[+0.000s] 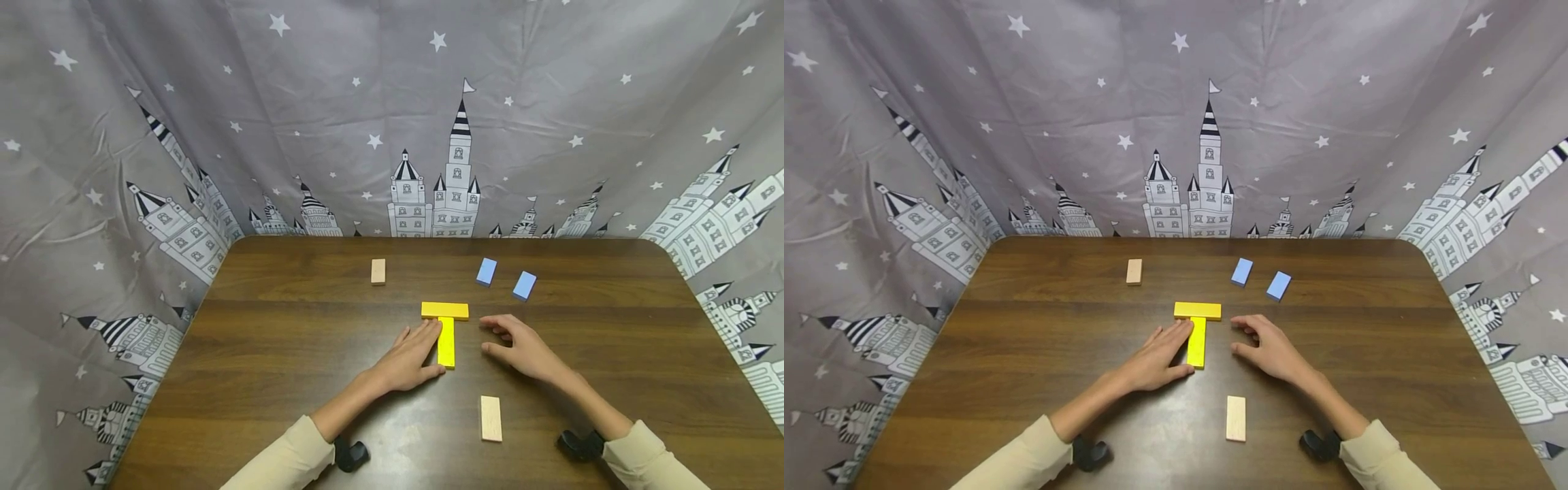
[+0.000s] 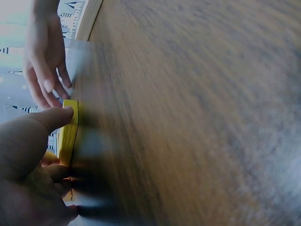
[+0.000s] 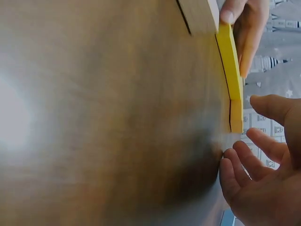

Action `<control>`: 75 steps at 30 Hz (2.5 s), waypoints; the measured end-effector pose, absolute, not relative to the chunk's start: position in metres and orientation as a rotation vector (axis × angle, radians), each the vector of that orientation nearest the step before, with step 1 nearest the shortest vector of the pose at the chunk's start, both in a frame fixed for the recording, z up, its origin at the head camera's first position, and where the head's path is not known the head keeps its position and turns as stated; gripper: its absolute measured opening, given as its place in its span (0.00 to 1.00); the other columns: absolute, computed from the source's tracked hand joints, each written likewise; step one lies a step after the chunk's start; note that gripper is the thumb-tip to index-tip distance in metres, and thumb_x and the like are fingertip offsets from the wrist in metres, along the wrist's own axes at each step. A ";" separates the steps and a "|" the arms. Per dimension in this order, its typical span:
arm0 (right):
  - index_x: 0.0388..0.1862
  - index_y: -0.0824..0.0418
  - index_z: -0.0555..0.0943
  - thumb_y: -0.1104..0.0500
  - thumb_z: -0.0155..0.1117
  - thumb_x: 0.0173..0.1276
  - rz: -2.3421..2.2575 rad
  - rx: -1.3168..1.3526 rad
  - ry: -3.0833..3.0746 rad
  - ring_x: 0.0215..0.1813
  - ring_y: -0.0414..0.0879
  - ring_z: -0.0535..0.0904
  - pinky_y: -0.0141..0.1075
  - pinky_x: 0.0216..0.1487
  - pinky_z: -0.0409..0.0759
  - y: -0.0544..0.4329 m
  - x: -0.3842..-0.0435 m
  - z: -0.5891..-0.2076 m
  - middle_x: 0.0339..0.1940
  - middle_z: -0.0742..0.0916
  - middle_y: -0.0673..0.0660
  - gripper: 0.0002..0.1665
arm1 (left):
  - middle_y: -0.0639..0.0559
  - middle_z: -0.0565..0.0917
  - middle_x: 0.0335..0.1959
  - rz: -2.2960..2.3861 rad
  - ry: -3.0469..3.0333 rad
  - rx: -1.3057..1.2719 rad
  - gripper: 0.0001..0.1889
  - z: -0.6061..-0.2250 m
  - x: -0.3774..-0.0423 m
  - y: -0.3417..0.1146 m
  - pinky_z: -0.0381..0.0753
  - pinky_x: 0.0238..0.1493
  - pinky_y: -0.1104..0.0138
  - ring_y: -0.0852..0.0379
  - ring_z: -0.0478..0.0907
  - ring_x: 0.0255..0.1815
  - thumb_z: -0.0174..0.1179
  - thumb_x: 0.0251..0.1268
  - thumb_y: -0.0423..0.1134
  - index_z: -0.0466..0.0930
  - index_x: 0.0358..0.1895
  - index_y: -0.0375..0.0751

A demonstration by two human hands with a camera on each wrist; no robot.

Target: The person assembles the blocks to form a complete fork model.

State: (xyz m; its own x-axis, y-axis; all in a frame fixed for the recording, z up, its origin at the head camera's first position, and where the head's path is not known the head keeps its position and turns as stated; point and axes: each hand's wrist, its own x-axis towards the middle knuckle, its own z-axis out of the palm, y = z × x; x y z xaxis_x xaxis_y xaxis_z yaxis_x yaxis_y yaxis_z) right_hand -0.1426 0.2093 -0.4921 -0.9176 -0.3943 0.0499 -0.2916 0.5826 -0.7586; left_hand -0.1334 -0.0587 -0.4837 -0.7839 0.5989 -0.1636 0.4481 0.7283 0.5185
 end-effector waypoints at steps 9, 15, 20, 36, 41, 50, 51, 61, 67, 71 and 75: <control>0.63 0.63 0.78 0.52 0.69 0.69 -1.226 -0.611 2.639 0.54 0.49 0.78 0.43 0.55 0.78 0.223 -0.098 -0.487 0.57 0.83 0.52 0.28 | 0.44 0.51 0.80 0.641 2.619 0.828 0.42 -0.484 -0.133 -0.058 0.42 0.76 0.47 0.50 0.44 0.80 0.59 0.73 0.50 0.47 0.80 0.35; 0.62 0.60 0.78 0.47 0.73 0.65 -1.226 -0.692 2.621 0.53 0.45 0.79 0.38 0.53 0.79 0.228 -0.069 -0.486 0.55 0.83 0.49 0.30 | 0.44 0.51 0.80 0.637 2.623 0.833 0.42 -0.485 -0.133 -0.058 0.42 0.76 0.47 0.50 0.45 0.80 0.59 0.73 0.50 0.48 0.80 0.35; 0.61 0.58 0.78 0.45 0.77 0.59 -1.193 -0.768 2.645 0.54 0.43 0.78 0.38 0.54 0.78 0.231 -0.049 -0.488 0.56 0.82 0.47 0.34 | 0.43 0.51 0.80 0.645 2.623 0.837 0.42 -0.485 -0.133 -0.058 0.42 0.75 0.46 0.49 0.45 0.80 0.59 0.73 0.50 0.48 0.79 0.34; 0.59 0.51 0.80 0.53 0.81 0.52 -1.043 -0.773 2.778 0.55 0.42 0.76 0.44 0.54 0.77 0.222 -0.033 -0.493 0.55 0.81 0.42 0.34 | 0.43 0.51 0.80 0.642 2.612 0.837 0.42 -0.483 -0.133 -0.059 0.41 0.75 0.46 0.49 0.45 0.80 0.58 0.74 0.50 0.47 0.80 0.34; 0.61 0.52 0.79 0.47 0.80 0.54 -1.007 -0.718 2.735 0.58 0.47 0.75 0.55 0.55 0.74 0.216 -0.034 -0.490 0.57 0.81 0.44 0.35 | 0.43 0.51 0.80 0.650 2.614 0.843 0.42 -0.484 -0.133 -0.059 0.42 0.75 0.46 0.48 0.45 0.80 0.58 0.73 0.49 0.47 0.79 0.34; 0.59 0.55 0.80 0.52 0.81 0.53 -0.948 -0.744 2.785 0.53 0.42 0.76 0.51 0.52 0.75 0.207 -0.044 -0.493 0.55 0.82 0.45 0.34 | 0.42 0.52 0.80 0.653 2.625 0.851 0.42 -0.485 -0.134 -0.059 0.43 0.75 0.46 0.48 0.45 0.80 0.59 0.73 0.48 0.48 0.79 0.32; 0.59 0.56 0.80 0.52 0.81 0.53 -0.949 -0.747 2.785 0.52 0.41 0.76 0.51 0.52 0.75 0.207 -0.046 -0.493 0.55 0.82 0.45 0.34 | 0.42 0.52 0.80 0.652 2.625 0.850 0.42 -0.485 -0.134 -0.059 0.43 0.75 0.46 0.48 0.45 0.80 0.59 0.73 0.48 0.48 0.79 0.33; 0.59 0.59 0.80 0.53 0.81 0.55 -0.968 -0.756 2.770 0.53 0.45 0.77 0.48 0.53 0.78 0.191 -0.067 -0.491 0.55 0.82 0.48 0.33 | 0.43 0.51 0.80 0.635 2.625 0.835 0.42 -0.486 -0.134 -0.058 0.42 0.76 0.47 0.49 0.44 0.80 0.57 0.73 0.51 0.48 0.79 0.33; 0.60 0.60 0.80 0.54 0.80 0.55 -0.967 -0.757 2.756 0.56 0.49 0.77 0.51 0.56 0.77 0.178 -0.074 -0.490 0.56 0.83 0.51 0.34 | 0.44 0.50 0.80 0.629 2.623 0.812 0.41 -0.485 -0.134 -0.057 0.40 0.76 0.47 0.51 0.43 0.80 0.54 0.75 0.53 0.47 0.80 0.35; 0.61 0.61 0.80 0.55 0.81 0.55 -0.976 -0.751 2.747 0.55 0.48 0.77 0.51 0.56 0.77 0.172 -0.076 -0.490 0.57 0.83 0.52 0.35 | 0.44 0.50 0.80 0.618 2.620 0.798 0.41 -0.484 -0.134 -0.056 0.40 0.76 0.48 0.51 0.43 0.80 0.53 0.75 0.53 0.47 0.80 0.35; 0.62 0.62 0.80 0.55 0.80 0.55 -0.977 -0.752 2.743 0.57 0.49 0.77 0.51 0.57 0.76 0.167 -0.077 -0.490 0.57 0.83 0.53 0.35 | 0.45 0.50 0.80 0.605 2.621 0.790 0.39 -0.484 -0.134 -0.057 0.40 0.76 0.48 0.51 0.43 0.80 0.51 0.77 0.52 0.47 0.80 0.35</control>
State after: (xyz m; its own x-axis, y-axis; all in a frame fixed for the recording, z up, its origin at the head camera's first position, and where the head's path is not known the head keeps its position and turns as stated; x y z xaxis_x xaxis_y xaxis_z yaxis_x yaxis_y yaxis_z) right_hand -0.0767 0.1674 -0.4898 -0.8663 -0.4980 0.0394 -0.4108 0.6653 -0.6234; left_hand -0.1340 -0.0565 -0.4840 -0.7888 0.5838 -0.1922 0.4405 0.7551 0.4856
